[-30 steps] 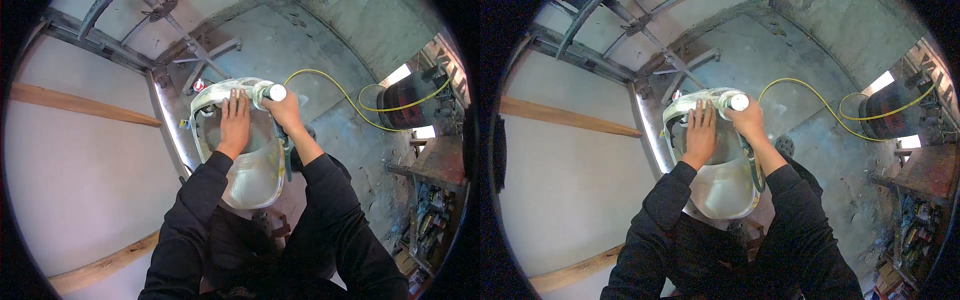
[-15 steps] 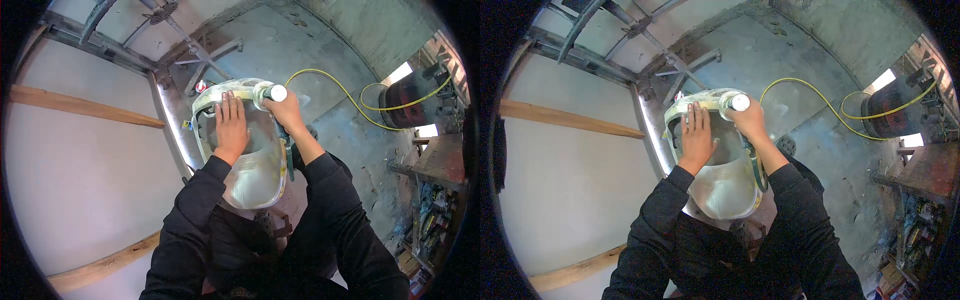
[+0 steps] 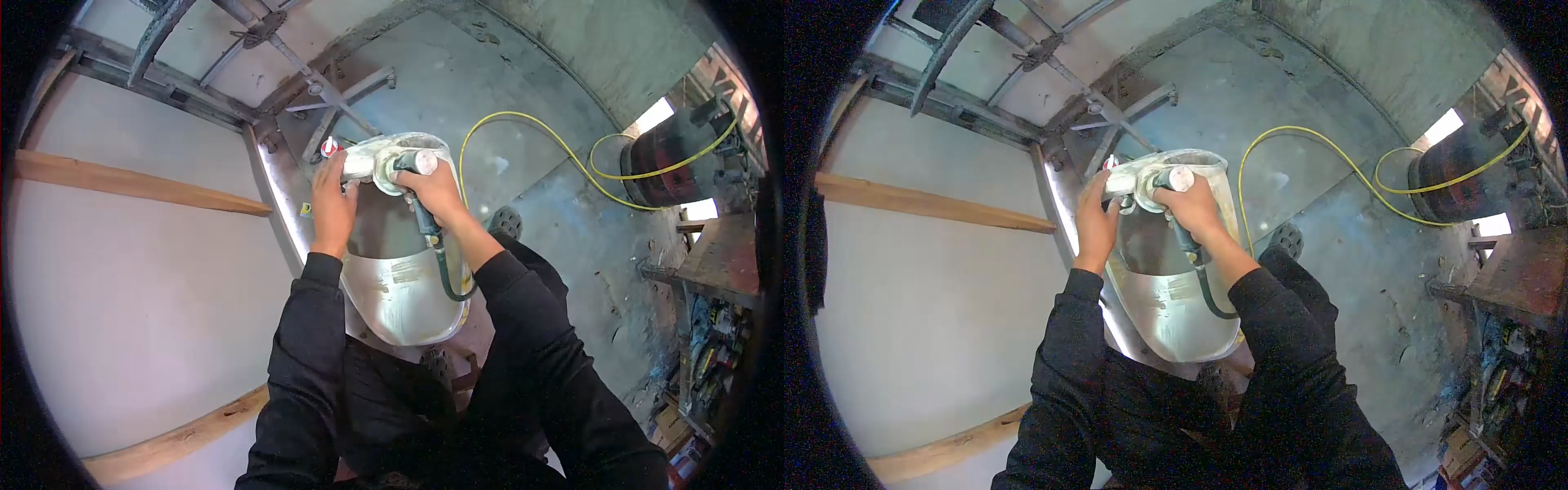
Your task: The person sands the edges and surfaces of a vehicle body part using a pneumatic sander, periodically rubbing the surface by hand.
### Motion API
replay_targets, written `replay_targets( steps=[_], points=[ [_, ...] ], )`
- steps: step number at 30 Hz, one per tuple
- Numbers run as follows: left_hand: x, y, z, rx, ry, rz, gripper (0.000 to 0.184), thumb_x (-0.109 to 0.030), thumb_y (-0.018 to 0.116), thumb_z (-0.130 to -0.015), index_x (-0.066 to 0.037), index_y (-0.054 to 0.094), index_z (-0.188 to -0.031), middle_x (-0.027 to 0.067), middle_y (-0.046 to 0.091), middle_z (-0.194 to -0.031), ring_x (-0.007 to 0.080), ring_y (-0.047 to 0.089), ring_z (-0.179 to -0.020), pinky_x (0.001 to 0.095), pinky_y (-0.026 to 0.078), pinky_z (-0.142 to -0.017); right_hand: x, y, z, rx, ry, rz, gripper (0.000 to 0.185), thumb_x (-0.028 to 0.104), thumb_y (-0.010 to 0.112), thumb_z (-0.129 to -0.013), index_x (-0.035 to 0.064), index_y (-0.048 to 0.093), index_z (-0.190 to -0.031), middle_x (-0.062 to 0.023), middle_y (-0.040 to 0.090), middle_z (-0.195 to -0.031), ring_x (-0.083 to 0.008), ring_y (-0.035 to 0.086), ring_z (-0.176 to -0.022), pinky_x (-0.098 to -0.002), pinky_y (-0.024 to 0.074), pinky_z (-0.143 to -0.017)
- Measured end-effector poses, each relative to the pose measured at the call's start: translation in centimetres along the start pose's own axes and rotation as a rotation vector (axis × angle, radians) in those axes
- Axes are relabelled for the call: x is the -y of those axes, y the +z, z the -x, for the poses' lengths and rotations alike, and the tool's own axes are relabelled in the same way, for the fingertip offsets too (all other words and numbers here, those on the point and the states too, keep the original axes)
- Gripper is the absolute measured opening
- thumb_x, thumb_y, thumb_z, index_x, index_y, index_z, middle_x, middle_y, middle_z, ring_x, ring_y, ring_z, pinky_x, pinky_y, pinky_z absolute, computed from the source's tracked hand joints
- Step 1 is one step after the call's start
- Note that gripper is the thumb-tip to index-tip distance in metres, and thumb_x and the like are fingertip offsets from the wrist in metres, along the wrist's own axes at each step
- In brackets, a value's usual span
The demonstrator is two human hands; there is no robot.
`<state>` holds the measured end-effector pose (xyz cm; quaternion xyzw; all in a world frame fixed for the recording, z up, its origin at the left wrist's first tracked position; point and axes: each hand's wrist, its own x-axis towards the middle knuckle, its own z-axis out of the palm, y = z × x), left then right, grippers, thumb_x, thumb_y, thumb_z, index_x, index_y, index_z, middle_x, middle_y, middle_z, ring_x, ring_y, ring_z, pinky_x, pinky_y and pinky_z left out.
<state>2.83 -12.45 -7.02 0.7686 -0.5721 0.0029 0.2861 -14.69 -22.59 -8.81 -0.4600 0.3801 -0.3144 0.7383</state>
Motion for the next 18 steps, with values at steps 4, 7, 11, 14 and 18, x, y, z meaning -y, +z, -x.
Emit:
replay_targets(
  steps=[4, 7, 11, 14, 18],
  points=[
    [-0.2, -0.4, 0.2, -0.016, -0.012, -0.009, 0.061, 0.003, 0.071, -0.081, -0.003, 0.054, -0.139, 0.0182, 0.058, -0.140, 0.0385, 0.052, -0.130, 0.0456, 0.039, -0.112, 0.2, 0.3, 0.5, -0.029, 0.028, -0.027, 0.023, 0.008, 0.079, -0.077, 0.0008, 0.071, -0.097, -0.0050, 0.070, -0.081, -0.0128, 0.063, -0.063, -0.0305, 0.0497, -0.054],
    [0.1, -0.3, 0.2, -0.025, -0.001, 0.003, 0.059, 0.003, 0.071, -0.081, -0.004, 0.056, -0.138, 0.0179, 0.060, -0.138, 0.0386, 0.053, -0.128, 0.0459, 0.040, -0.111, 0.4, -0.4, 0.5, -0.036, 0.039, -0.059, 0.021, 0.010, 0.079, -0.079, 0.0014, 0.070, -0.096, -0.0045, 0.067, -0.076, -0.0124, 0.061, -0.058, -0.0302, 0.0488, -0.050],
    [-0.4, -0.6, 0.2, -0.022, -0.002, -0.016, 0.059, 0.003, 0.071, -0.081, -0.005, 0.057, -0.138, 0.0180, 0.060, -0.137, 0.0384, 0.054, -0.127, 0.0458, 0.040, -0.110, 0.0, -0.5, 0.2, -0.075, 0.056, -0.028, 0.023, 0.012, 0.080, -0.080, 0.0016, 0.069, -0.097, -0.0042, 0.065, -0.073, -0.0120, 0.058, -0.053, -0.0289, 0.0476, -0.044],
    [-0.1, -0.4, 0.0, -0.017, -0.007, -0.015, 0.059, 0.002, 0.072, -0.081, -0.006, 0.057, -0.138, 0.0178, 0.060, -0.137, 0.0381, 0.054, -0.126, 0.0457, 0.041, -0.109, -0.8, 0.7, 0.3, -0.064, -0.005, -0.006, 0.025, 0.011, 0.080, -0.080, 0.0011, 0.069, -0.100, -0.0041, 0.065, -0.075, -0.0114, 0.058, -0.055, -0.0282, 0.0473, -0.044],
    [0.1, -0.7, 0.1, -0.013, 0.019, -0.016, 0.059, 0.000, 0.073, -0.081, -0.008, 0.058, -0.138, 0.0173, 0.061, -0.136, 0.0376, 0.056, -0.126, 0.0450, 0.042, -0.108, -0.5, 1.2, 0.6, -0.035, -0.021, -0.015, 0.026, 0.011, 0.079, -0.078, 0.0006, 0.071, -0.100, -0.0040, 0.069, -0.082, -0.0121, 0.062, -0.063, -0.0297, 0.0497, -0.053]
  ],
)
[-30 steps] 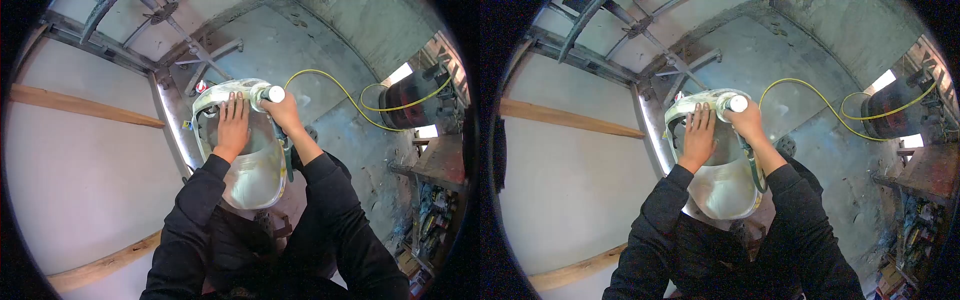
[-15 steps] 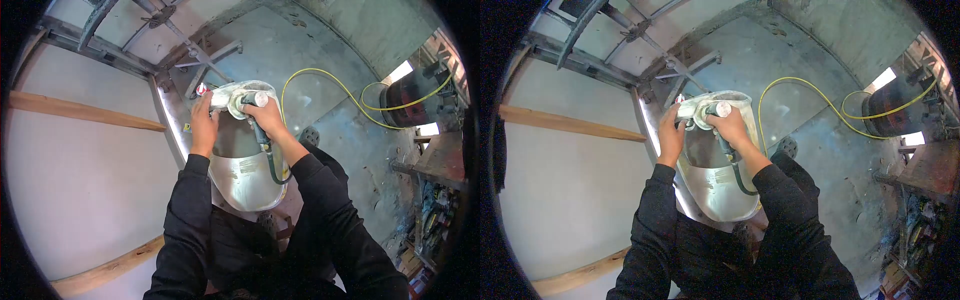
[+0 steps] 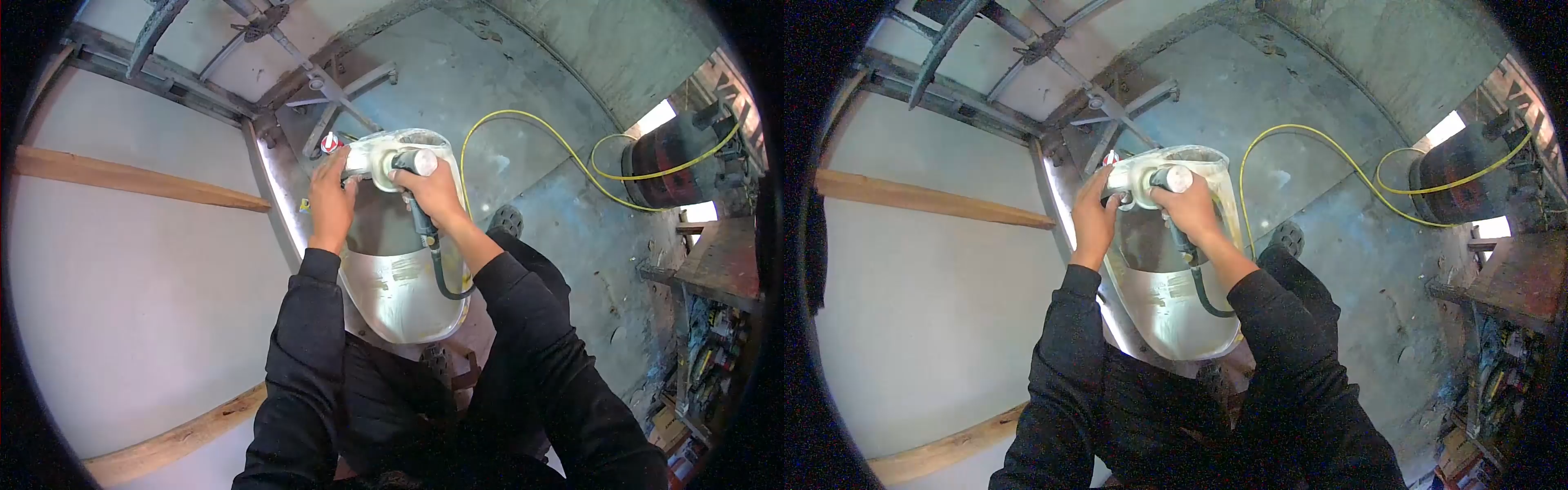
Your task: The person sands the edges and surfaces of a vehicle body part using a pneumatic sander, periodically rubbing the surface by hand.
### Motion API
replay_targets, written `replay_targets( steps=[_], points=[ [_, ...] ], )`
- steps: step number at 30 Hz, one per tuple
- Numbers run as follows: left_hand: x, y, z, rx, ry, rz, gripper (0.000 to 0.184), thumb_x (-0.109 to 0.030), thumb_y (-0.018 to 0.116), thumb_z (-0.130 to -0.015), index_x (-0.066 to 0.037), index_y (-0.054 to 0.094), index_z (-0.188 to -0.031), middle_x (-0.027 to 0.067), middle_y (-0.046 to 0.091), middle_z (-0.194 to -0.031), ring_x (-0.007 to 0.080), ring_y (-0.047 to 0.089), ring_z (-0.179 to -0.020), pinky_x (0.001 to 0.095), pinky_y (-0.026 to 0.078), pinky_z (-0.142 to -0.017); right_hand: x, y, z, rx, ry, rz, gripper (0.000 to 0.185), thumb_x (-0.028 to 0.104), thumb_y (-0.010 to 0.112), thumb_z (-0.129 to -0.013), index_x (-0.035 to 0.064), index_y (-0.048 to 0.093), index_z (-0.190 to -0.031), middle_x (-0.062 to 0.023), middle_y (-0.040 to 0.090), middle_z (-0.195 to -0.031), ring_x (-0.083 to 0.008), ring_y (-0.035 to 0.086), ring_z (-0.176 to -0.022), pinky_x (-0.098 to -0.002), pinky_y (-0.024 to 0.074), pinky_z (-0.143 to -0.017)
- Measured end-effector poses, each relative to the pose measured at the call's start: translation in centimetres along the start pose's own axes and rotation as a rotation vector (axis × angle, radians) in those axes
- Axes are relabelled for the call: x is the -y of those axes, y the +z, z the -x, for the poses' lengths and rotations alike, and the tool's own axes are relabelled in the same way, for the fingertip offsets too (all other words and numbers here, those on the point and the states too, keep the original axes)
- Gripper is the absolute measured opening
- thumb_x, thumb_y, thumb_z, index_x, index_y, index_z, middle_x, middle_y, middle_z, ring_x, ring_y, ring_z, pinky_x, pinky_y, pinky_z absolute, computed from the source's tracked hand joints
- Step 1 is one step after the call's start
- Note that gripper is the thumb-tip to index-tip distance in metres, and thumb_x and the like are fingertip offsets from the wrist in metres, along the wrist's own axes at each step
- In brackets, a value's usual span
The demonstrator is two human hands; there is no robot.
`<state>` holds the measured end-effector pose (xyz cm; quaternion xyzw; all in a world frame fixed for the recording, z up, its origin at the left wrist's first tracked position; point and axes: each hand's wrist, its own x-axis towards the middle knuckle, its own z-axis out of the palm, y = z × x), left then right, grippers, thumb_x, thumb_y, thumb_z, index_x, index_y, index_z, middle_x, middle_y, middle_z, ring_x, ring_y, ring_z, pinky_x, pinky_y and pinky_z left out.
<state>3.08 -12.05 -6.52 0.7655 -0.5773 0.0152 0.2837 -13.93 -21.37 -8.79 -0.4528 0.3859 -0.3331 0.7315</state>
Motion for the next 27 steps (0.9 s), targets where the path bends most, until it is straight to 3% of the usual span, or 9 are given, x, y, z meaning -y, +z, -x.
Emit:
replay_targets(
  steps=[2, 4, 10, 13, 17, 22, 25, 27],
  points=[
    [0.1, 0.0, 0.0, -0.010, 0.005, -0.011, 0.058, -0.003, 0.074, -0.083, -0.011, 0.059, -0.138, 0.0160, 0.062, -0.136, 0.0369, 0.057, -0.125, 0.0438, 0.044, -0.107, 0.7, -0.4, 0.3, -0.052, 0.044, -0.009, 0.025, 0.010, 0.078, -0.078, 0.0010, 0.070, -0.099, -0.0041, 0.069, -0.080, -0.0125, 0.062, -0.063, -0.0304, 0.0498, -0.051],
    [0.0, -0.2, -0.1, 0.000, 0.003, -0.001, 0.060, 0.000, 0.073, -0.081, -0.008, 0.058, -0.138, 0.0164, 0.062, -0.136, 0.0374, 0.057, -0.124, 0.0447, 0.043, -0.108, 0.7, -1.0, 0.2, -0.079, 0.083, -0.025, 0.023, 0.009, 0.077, -0.079, 0.0018, 0.071, -0.099, -0.0047, 0.068, -0.078, -0.0132, 0.063, -0.062, -0.0312, 0.0489, -0.047],
    [0.0, -0.1, -0.2, -0.003, -0.002, -0.021, 0.059, -0.002, 0.074, -0.081, -0.009, 0.059, -0.138, 0.0170, 0.063, -0.135, 0.0373, 0.058, -0.124, 0.0439, 0.044, -0.106, -1.1, -0.7, -0.5, -0.067, 0.025, 0.033, 0.033, 0.013, 0.079, -0.077, -0.0006, 0.070, -0.105, -0.0080, 0.072, -0.091, -0.0163, 0.068, -0.077, -0.0328, 0.0549, -0.069],
    [0.1, 0.1, -0.3, -0.008, 0.007, -0.037, 0.059, -0.002, 0.075, -0.082, -0.010, 0.059, -0.138, 0.0175, 0.063, -0.134, 0.0374, 0.058, -0.124, 0.0434, 0.045, -0.105, -1.3, 0.7, 0.1, -0.027, -0.216, 0.075, 0.023, 0.007, 0.078, -0.081, 0.0017, 0.068, -0.101, -0.0039, 0.065, -0.076, -0.0111, 0.058, -0.055, -0.0287, 0.0469, -0.046],
    [0.0, -0.4, -0.3, 0.017, -0.001, 0.014, 0.060, 0.001, 0.074, -0.079, -0.005, 0.059, -0.137, 0.0181, 0.063, -0.136, 0.0377, 0.057, -0.125, 0.0446, 0.043, -0.108, -0.9, -0.2, 0.3, -0.066, 0.038, 0.076, 0.034, 0.012, 0.078, -0.076, -0.0012, 0.070, -0.106, -0.0080, 0.073, -0.092, -0.0151, 0.068, -0.078, -0.0321, 0.0543, -0.070],
    [0.1, -0.3, -0.2, 0.020, -0.024, -0.009, 0.060, 0.001, 0.074, -0.079, -0.005, 0.060, -0.137, 0.0175, 0.063, -0.136, 0.0371, 0.057, -0.125, 0.0444, 0.043, -0.108, -0.9, -1.7, -0.5, -0.098, 0.029, -0.012, 0.023, 0.009, 0.076, -0.077, 0.0004, 0.071, -0.097, -0.0057, 0.070, -0.082, -0.0135, 0.064, -0.066, -0.0317, 0.0519, -0.061],
    [0.0, -0.1, -0.3, 0.019, -0.032, -0.020, 0.060, 0.001, 0.074, -0.079, -0.006, 0.060, -0.138, 0.0166, 0.063, -0.136, 0.0367, 0.057, -0.125, 0.0440, 0.044, -0.108, 0.4, -0.9, 0.5, -0.080, 0.117, 0.013, 0.023, 0.010, 0.076, -0.076, 0.0005, 0.071, -0.097, -0.0055, 0.070, -0.082, -0.0129, 0.065, -0.069, -0.0315, 0.0516, -0.062],
    [0.1, -0.1, -0.4, 0.014, -0.028, -0.024, 0.061, 0.001, 0.075, -0.079, -0.007, 0.060, -0.138, 0.0161, 0.063, -0.136, 0.0365, 0.058, -0.125, 0.0438, 0.044, -0.108, 0.0, 0.2, 0.7, -0.053, 0.025, 0.036, 0.025, 0.010, 0.076, -0.076, 0.0003, 0.072, -0.099, -0.0056, 0.070, -0.083, -0.0132, 0.065, -0.069, -0.0316, 0.0517, -0.061]
  ],
)
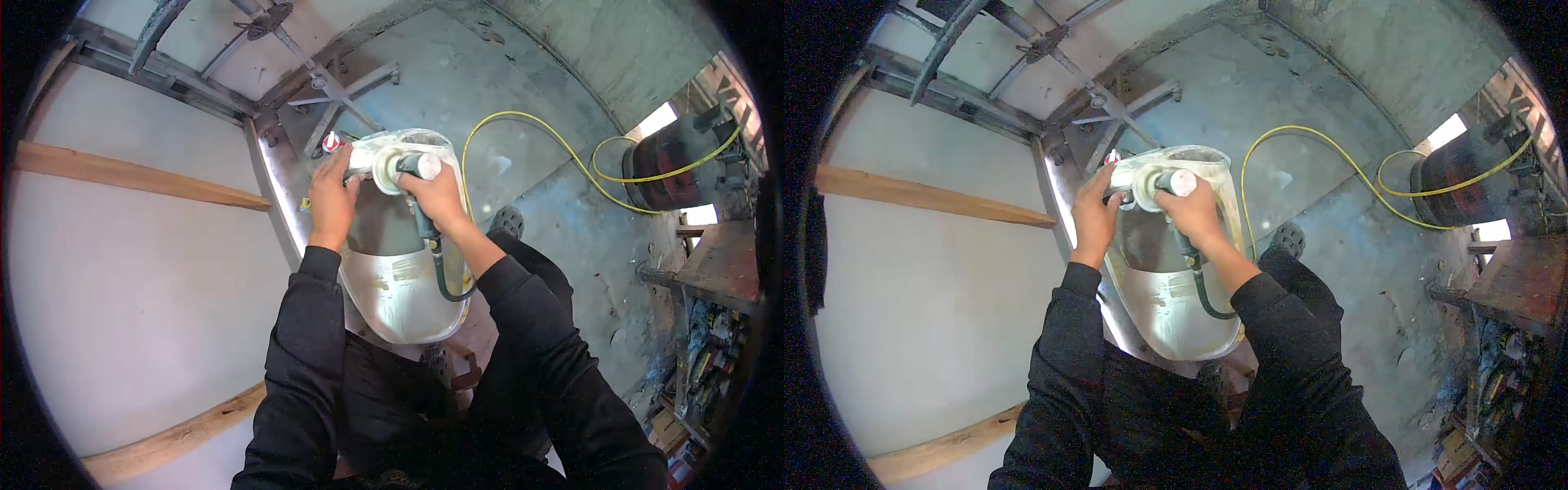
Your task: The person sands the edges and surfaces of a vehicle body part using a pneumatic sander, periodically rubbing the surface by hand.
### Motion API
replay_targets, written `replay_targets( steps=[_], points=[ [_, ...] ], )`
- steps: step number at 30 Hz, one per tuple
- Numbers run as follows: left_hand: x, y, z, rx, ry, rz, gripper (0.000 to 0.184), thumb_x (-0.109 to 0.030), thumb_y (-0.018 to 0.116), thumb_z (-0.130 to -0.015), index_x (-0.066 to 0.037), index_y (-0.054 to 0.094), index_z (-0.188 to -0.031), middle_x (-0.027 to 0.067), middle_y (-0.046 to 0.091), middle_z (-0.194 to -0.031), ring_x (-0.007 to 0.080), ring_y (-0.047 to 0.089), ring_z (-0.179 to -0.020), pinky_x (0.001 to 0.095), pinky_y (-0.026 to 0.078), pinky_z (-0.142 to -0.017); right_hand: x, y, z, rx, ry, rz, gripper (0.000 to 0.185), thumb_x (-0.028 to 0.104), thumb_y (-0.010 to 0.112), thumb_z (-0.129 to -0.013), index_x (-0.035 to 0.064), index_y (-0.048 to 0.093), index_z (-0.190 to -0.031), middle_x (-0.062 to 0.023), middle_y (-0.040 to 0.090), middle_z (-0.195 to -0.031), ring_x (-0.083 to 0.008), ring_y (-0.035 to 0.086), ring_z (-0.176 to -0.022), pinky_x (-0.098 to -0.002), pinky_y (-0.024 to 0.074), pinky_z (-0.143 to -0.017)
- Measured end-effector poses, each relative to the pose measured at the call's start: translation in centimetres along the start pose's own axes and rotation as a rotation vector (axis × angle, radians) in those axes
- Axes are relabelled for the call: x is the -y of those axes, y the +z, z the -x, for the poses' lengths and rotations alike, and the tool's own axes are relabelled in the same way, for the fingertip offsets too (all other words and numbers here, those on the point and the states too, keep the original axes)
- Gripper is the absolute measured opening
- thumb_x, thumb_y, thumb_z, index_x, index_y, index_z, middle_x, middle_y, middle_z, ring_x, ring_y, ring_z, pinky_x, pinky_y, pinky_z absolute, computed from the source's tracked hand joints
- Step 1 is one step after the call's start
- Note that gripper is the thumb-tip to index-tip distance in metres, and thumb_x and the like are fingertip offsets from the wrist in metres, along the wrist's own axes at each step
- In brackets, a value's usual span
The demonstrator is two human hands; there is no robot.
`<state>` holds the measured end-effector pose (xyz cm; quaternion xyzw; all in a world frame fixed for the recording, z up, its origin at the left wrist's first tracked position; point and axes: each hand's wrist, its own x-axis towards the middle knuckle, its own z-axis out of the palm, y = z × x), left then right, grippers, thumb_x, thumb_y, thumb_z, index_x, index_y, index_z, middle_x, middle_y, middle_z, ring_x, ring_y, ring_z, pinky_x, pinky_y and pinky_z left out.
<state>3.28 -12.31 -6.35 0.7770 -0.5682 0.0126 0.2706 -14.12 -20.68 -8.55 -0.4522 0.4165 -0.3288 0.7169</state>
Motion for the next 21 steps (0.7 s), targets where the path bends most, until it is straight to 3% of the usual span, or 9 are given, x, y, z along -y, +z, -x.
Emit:
replay_targets(
  steps=[5, 9, 16, 21],
  points=[
    [0.3, 0.1, 0.1, -0.006, 0.030, -0.002, 0.063, 0.001, 0.075, -0.079, -0.008, 0.059, -0.139, 0.0159, 0.063, -0.136, 0.0360, 0.058, -0.125, 0.0434, 0.044, -0.108, -1.5, -0.4, -0.8, -0.066, -0.042, 0.030, 0.031, 0.010, 0.077, -0.076, -0.0016, 0.070, -0.103, -0.0063, 0.070, -0.083, -0.0152, 0.066, -0.067, -0.0318, 0.0513, -0.055],
    [0.5, 0.1, 0.2, -0.026, 0.041, -0.015, 0.060, -0.003, 0.076, -0.081, -0.012, 0.060, -0.138, 0.0165, 0.064, -0.134, 0.0360, 0.060, -0.122, 0.0422, 0.047, -0.104, -0.7, -2.1, -1.2, -0.028, 0.113, -0.067, 0.025, 0.010, 0.077, -0.075, -0.0008, 0.070, -0.097, -0.0072, 0.070, -0.084, -0.0177, 0.067, -0.070, -0.0342, 0.0518, -0.059],
    [0.4, 0.2, 0.1, -0.020, 0.042, -0.033, 0.061, -0.004, 0.076, -0.081, -0.013, 0.060, -0.139, 0.0156, 0.064, -0.134, 0.0361, 0.060, -0.122, 0.0427, 0.047, -0.104, -0.8, 0.4, -0.6, 0.026, -0.058, 0.056, 0.033, 0.012, 0.079, -0.073, -0.0006, 0.071, -0.103, -0.0080, 0.073, -0.091, -0.0157, 0.068, -0.076, -0.0327, 0.0537, -0.069],
    [0.2, -0.1, 0.2, 0.000, 0.042, -0.005, 0.062, 0.000, 0.074, -0.079, -0.005, 0.058, -0.139, 0.0182, 0.062, -0.136, 0.0381, 0.059, -0.122, 0.0442, 0.044, -0.106, -0.7, -1.3, -1.3, -0.031, 0.031, -0.049, 0.019, 0.009, 0.076, -0.074, 0.0006, 0.070, -0.090, -0.0065, 0.068, -0.077, -0.0158, 0.063, -0.060, -0.0333, 0.0497, -0.053]
  ],
)
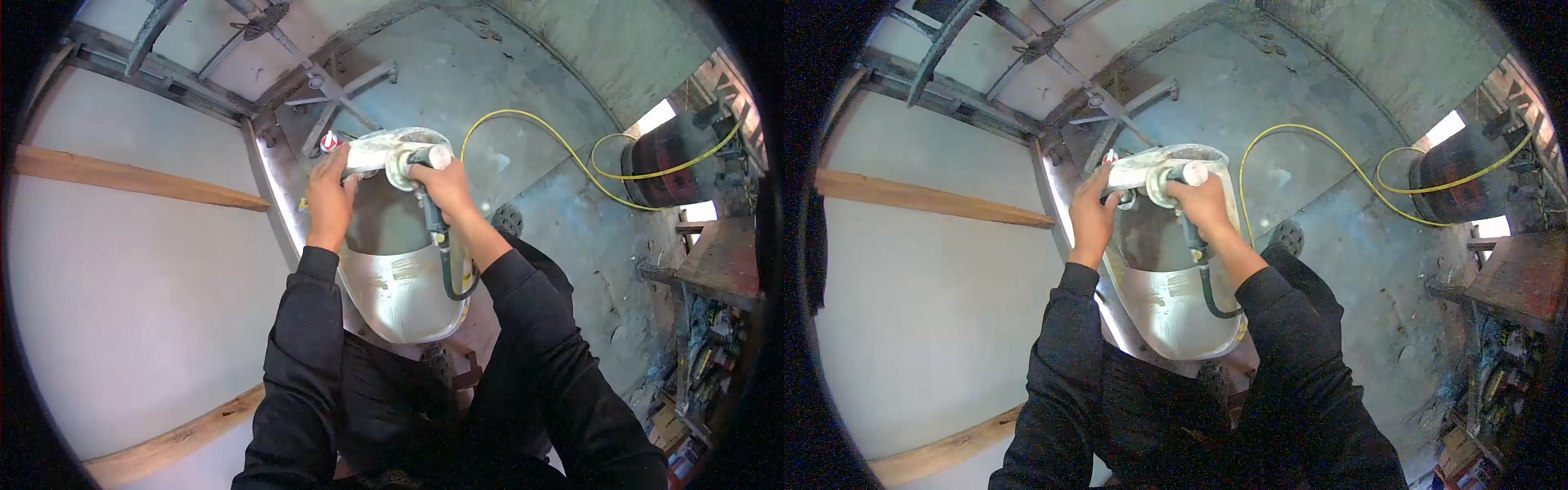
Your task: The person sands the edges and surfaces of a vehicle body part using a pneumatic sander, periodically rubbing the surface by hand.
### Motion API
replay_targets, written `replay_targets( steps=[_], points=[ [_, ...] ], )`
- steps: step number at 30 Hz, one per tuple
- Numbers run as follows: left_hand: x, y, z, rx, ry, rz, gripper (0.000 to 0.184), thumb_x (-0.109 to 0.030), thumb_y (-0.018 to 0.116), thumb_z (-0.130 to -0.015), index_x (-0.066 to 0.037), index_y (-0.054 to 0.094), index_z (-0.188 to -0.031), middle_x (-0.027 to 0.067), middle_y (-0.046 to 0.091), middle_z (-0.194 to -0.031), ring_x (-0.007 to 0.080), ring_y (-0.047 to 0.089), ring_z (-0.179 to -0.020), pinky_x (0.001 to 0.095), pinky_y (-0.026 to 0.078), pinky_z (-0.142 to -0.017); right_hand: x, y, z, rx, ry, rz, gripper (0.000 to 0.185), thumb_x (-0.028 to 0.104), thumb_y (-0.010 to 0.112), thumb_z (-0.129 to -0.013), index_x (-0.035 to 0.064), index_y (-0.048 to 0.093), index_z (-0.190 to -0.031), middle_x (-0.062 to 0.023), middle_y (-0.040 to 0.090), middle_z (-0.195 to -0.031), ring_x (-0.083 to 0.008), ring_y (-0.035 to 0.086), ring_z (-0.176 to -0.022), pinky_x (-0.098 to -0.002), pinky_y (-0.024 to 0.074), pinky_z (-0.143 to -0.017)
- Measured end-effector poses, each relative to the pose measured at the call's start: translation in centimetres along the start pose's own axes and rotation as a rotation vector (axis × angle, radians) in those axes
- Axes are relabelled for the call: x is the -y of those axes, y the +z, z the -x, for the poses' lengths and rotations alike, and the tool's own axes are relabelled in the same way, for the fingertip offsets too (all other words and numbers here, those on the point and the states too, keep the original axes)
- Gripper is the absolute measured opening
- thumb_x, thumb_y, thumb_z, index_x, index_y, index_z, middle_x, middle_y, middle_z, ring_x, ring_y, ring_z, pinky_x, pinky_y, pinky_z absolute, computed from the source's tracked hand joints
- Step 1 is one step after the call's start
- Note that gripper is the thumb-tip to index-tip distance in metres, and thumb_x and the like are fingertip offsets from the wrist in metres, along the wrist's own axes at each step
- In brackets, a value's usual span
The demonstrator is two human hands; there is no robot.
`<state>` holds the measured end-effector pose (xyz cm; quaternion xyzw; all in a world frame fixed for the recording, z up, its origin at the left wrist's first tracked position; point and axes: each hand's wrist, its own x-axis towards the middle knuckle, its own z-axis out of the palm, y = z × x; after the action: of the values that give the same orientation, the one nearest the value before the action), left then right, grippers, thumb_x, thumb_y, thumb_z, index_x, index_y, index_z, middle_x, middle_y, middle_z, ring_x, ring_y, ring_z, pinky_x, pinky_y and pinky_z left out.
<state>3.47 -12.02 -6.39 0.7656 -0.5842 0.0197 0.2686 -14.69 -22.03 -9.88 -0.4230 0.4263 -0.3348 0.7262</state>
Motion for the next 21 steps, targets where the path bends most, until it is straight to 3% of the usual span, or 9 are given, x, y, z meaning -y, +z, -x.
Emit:
replay_targets(
  steps=[3, 8, 11, 12, 15, 21],
  points=[
    [0.2, 0.1, 0.0, -0.009, 0.009, -0.013, 0.062, 0.000, 0.075, -0.079, -0.005, 0.058, -0.139, 0.0179, 0.062, -0.136, 0.0377, 0.059, -0.121, 0.0438, 0.045, -0.106, 0.2, -0.9, -0.5, 0.005, 0.079, -0.051, 0.015, 0.008, 0.076, -0.074, 0.0002, 0.068, -0.085, -0.0061, 0.066, -0.073, -0.0169, 0.059, -0.052, -0.0335, 0.0449, -0.043],
    [0.2, 0.4, 0.0, -0.009, 0.001, -0.008, 0.062, 0.000, 0.075, -0.079, -0.006, 0.059, -0.139, 0.0176, 0.062, -0.136, 0.0371, 0.059, -0.121, 0.0439, 0.045, -0.106, 0.6, 0.9, 0.4, -0.009, 0.033, 0.081, 0.024, 0.010, 0.078, -0.074, -0.0003, 0.070, -0.094, -0.0057, 0.070, -0.085, -0.0158, 0.066, -0.073, -0.0314, 0.0508, -0.067],
    [-0.2, 0.0, -0.1, -0.010, -0.016, 0.003, 0.061, 0.000, 0.075, -0.079, -0.006, 0.060, -0.138, 0.0172, 0.063, -0.136, 0.0366, 0.059, -0.122, 0.0437, 0.045, -0.107, 0.3, 0.6, 0.1, -0.030, -0.007, 0.035, 0.022, 0.009, 0.077, -0.073, 0.0004, 0.070, -0.092, -0.0054, 0.068, -0.080, -0.0158, 0.064, -0.065, -0.0321, 0.0503, -0.059],
    [0.0, 0.0, 0.0, -0.009, -0.018, 0.001, 0.061, 0.000, 0.075, -0.079, -0.006, 0.060, -0.138, 0.0170, 0.063, -0.135, 0.0365, 0.059, -0.123, 0.0435, 0.045, -0.107, 1.3, 0.2, 0.5, 0.003, 0.068, -0.008, 0.017, 0.008, 0.075, -0.074, 0.0010, 0.069, -0.088, -0.0048, 0.066, -0.075, -0.0152, 0.060, -0.056, -0.0323, 0.0479, -0.050],
    [0.2, 0.1, 0.1, -0.016, -0.011, -0.006, 0.060, -0.001, 0.075, -0.080, -0.008, 0.060, -0.138, 0.0166, 0.064, -0.135, 0.0361, 0.059, -0.123, 0.0429, 0.045, -0.107, 1.0, -0.5, -0.2, -0.051, 0.103, -0.005, 0.014, 0.007, 0.074, -0.074, 0.0018, 0.068, -0.085, -0.0041, 0.063, -0.071, -0.0147, 0.056, -0.050, -0.0319, 0.0446, -0.043],
    [-0.3, 0.1, 0.0, -0.017, -0.007, -0.014, 0.060, -0.002, 0.075, -0.081, -0.010, 0.060, -0.138, 0.0157, 0.064, -0.134, 0.0353, 0.060, -0.123, 0.0425, 0.046, -0.106, 1.6, 1.1, 0.7, -0.021, -0.005, 0.068, 0.021, 0.010, 0.077, -0.073, 0.0005, 0.070, -0.090, -0.0048, 0.069, -0.080, -0.0135, 0.064, -0.068, -0.0312, 0.0496, -0.062]
  ],
)
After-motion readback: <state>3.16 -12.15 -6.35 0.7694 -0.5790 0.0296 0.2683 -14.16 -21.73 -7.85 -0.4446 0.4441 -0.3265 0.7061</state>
